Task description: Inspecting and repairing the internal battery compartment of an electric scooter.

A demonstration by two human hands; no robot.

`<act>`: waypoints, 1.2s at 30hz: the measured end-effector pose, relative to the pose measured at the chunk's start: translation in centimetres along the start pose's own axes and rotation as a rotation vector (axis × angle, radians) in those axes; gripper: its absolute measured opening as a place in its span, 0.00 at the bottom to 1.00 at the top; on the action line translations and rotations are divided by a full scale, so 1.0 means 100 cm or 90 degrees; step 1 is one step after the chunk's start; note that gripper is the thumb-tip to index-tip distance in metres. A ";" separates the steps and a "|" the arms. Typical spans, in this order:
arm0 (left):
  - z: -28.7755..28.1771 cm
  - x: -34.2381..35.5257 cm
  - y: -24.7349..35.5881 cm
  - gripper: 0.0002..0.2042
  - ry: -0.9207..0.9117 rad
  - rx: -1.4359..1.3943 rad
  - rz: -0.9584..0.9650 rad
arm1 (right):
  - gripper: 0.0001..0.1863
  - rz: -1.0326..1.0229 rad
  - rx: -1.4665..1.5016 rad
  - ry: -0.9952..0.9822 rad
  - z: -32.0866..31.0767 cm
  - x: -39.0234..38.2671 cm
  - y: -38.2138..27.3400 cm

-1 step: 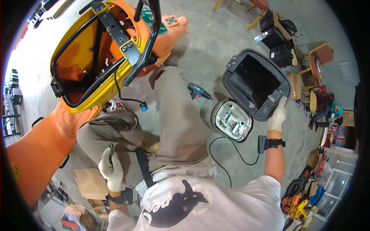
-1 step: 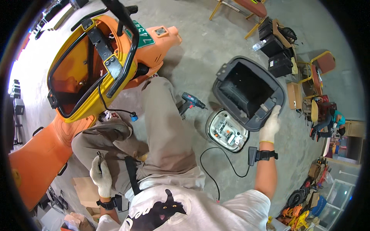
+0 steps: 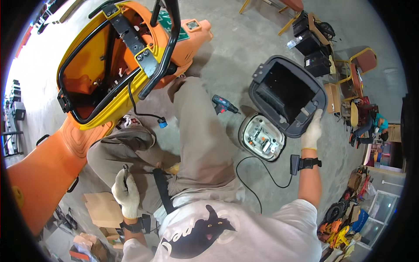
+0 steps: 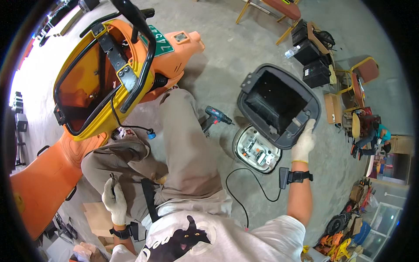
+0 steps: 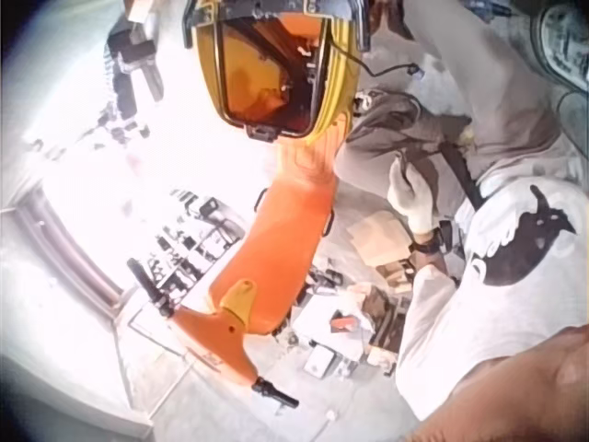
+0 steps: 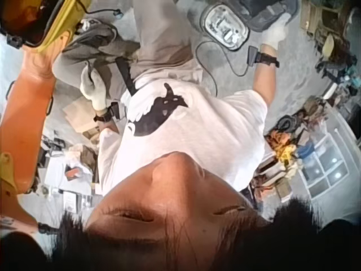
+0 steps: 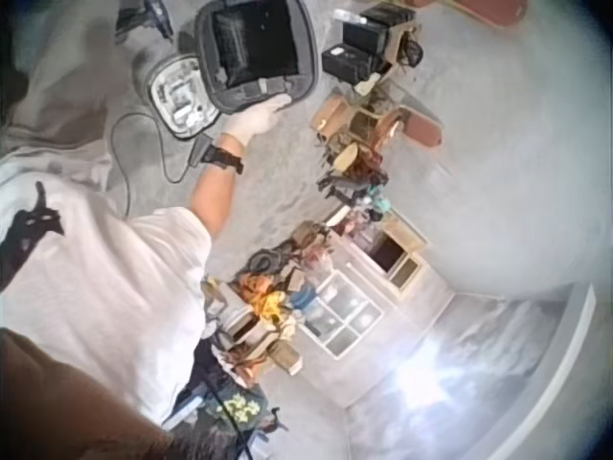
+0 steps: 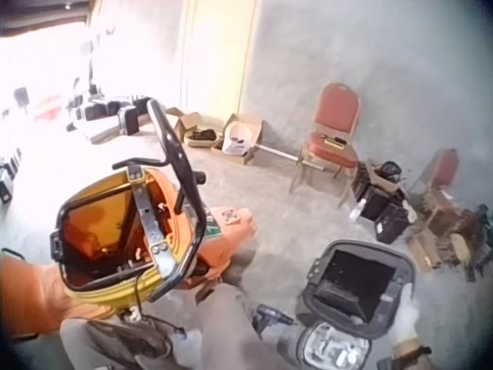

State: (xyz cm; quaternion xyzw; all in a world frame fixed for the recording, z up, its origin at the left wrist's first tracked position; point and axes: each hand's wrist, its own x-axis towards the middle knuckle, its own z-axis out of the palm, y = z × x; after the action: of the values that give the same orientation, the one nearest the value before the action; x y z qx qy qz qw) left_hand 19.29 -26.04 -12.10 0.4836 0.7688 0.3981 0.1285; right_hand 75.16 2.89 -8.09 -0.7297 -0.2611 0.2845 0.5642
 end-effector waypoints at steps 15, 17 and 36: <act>0.000 0.000 -0.002 0.10 0.009 0.033 0.006 | 0.30 0.041 0.083 -0.009 0.032 -0.030 0.006; 0.000 0.000 -0.002 0.10 0.009 0.021 0.002 | 0.32 0.055 0.068 0.014 0.034 -0.032 0.007; 0.002 0.003 0.004 0.10 0.013 0.029 0.005 | 0.41 0.081 0.011 0.029 0.028 -0.021 0.024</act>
State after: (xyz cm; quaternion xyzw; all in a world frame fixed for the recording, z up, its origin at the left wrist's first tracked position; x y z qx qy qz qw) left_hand 19.53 -25.58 -11.87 0.4854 0.7771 0.3859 0.1078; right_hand 71.84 2.70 -10.72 -0.7463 -0.1989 0.3056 0.5568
